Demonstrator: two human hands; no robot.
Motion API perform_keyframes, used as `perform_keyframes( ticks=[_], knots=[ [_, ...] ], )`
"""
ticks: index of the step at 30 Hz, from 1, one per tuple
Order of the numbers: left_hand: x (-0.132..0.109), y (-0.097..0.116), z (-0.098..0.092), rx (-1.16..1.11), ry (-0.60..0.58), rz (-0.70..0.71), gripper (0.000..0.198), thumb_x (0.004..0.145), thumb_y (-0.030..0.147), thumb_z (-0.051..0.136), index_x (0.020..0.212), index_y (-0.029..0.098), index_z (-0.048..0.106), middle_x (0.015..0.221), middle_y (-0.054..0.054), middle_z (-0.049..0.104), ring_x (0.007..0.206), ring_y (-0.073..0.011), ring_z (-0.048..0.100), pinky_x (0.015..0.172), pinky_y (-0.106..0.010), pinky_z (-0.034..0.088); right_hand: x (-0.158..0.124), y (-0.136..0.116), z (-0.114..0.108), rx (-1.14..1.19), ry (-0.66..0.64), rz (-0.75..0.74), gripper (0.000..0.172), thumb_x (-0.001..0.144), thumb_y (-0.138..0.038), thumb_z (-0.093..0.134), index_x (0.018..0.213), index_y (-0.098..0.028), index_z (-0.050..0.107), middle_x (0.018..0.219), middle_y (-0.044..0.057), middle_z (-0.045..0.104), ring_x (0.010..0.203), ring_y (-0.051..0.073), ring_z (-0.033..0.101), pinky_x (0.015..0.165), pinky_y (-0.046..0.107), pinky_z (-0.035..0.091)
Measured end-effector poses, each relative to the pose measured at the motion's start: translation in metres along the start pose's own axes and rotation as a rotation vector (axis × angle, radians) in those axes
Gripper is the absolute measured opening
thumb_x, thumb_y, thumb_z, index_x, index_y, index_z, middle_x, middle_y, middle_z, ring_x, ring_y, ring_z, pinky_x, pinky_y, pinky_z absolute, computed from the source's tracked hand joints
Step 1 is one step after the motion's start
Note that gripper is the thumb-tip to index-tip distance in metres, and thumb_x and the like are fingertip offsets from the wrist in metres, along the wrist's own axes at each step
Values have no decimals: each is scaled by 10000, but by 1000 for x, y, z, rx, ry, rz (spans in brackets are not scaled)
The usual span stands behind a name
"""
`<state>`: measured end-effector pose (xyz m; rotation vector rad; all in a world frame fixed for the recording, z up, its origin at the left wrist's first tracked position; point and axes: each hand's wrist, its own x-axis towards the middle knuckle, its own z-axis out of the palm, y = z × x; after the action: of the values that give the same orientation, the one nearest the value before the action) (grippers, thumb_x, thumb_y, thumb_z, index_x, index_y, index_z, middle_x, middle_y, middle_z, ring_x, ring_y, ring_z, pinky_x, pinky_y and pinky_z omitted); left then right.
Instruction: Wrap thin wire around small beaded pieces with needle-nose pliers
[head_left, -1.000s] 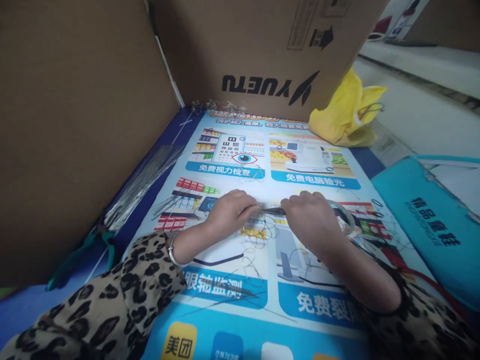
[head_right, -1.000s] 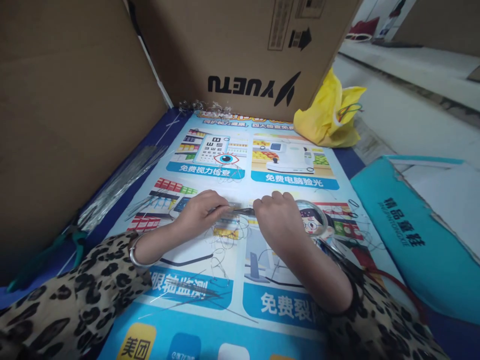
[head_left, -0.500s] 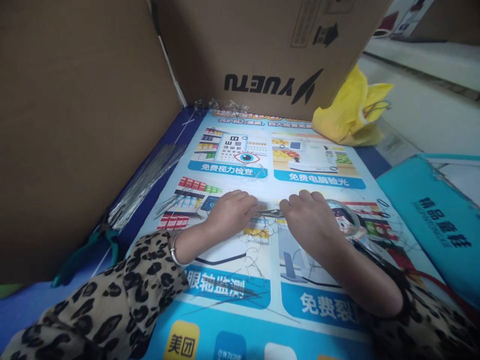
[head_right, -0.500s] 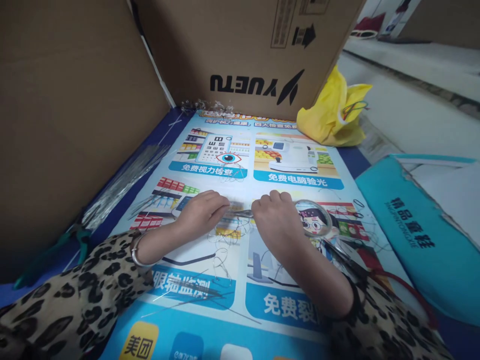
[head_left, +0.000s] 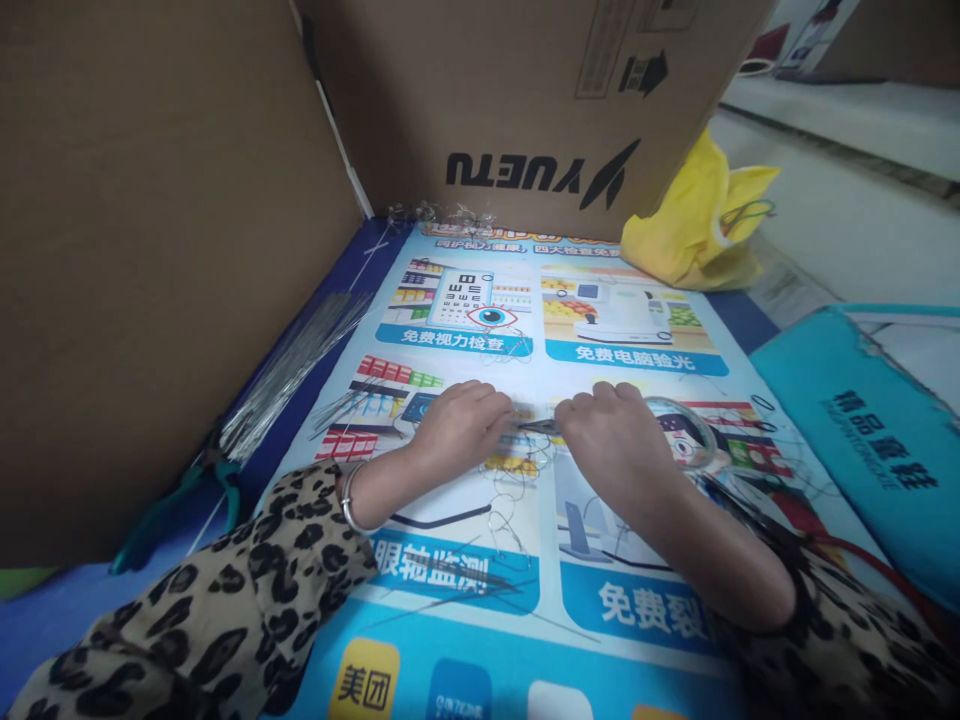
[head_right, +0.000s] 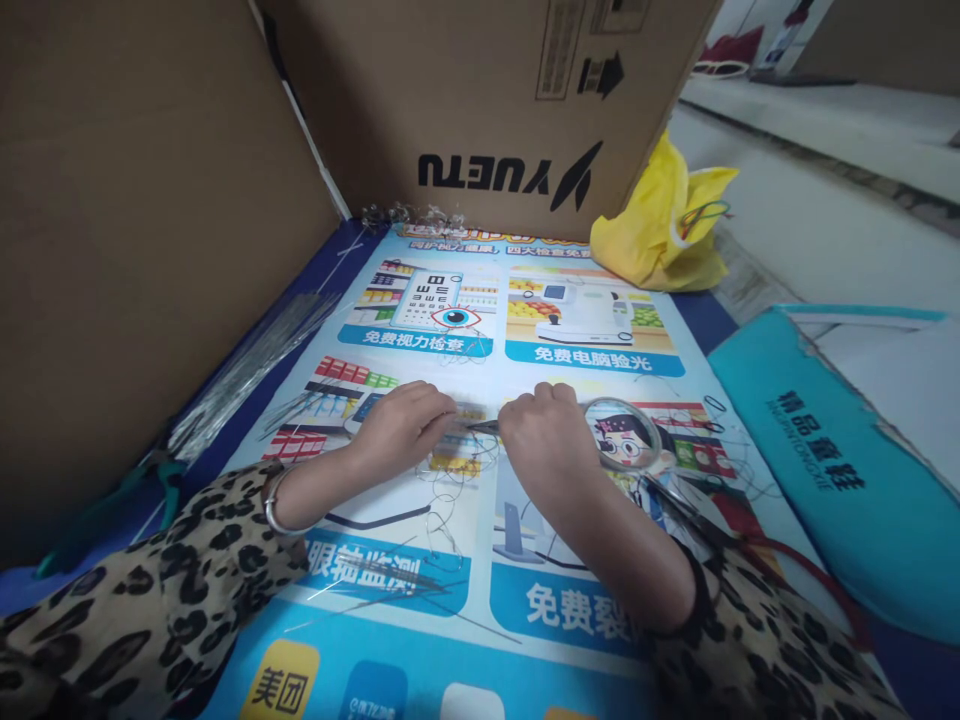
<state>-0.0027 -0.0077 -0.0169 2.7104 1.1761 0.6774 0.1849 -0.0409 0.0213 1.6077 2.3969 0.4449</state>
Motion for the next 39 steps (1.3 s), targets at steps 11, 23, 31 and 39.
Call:
perform_keyframes(
  ticks=[11, 23, 31, 39],
  knots=[
    [0, 0, 3, -18, 33, 20, 162, 865, 201, 468, 786, 164, 604, 712, -26, 595, 737, -161, 537, 691, -285, 423, 4, 2, -3, 22, -1, -5, 189, 790, -97, 457, 767, -153, 636, 776, 120, 636, 803, 261, 513, 664, 357, 238],
    [0, 0, 3, 56, 39, 43, 188, 858, 173, 427, 753, 172, 583, 692, -28, 575, 724, -165, 522, 679, -287, 408, 5, -1, -8, -17, -16, -20, 203, 761, -59, 459, 733, -144, 641, 704, 113, 614, 758, 266, 520, 645, 354, 226],
    [-2, 3, 7, -6, 57, -43, 131, 790, 123, 443, 732, 178, 547, 709, -23, 590, 704, -154, 543, 633, -265, 403, 4, 0, -9, -37, 25, 15, 221, 776, -62, 441, 756, -132, 649, 719, 125, 617, 768, 269, 516, 648, 359, 229],
    [-3, 4, 9, 8, 37, -83, 110, 774, 141, 458, 713, 185, 539, 696, -18, 589, 680, -150, 543, 600, -255, 387, 5, -5, -5, -59, 47, 3, 197, 775, -71, 452, 753, -139, 636, 731, 124, 610, 768, 267, 505, 652, 361, 238]
  ],
)
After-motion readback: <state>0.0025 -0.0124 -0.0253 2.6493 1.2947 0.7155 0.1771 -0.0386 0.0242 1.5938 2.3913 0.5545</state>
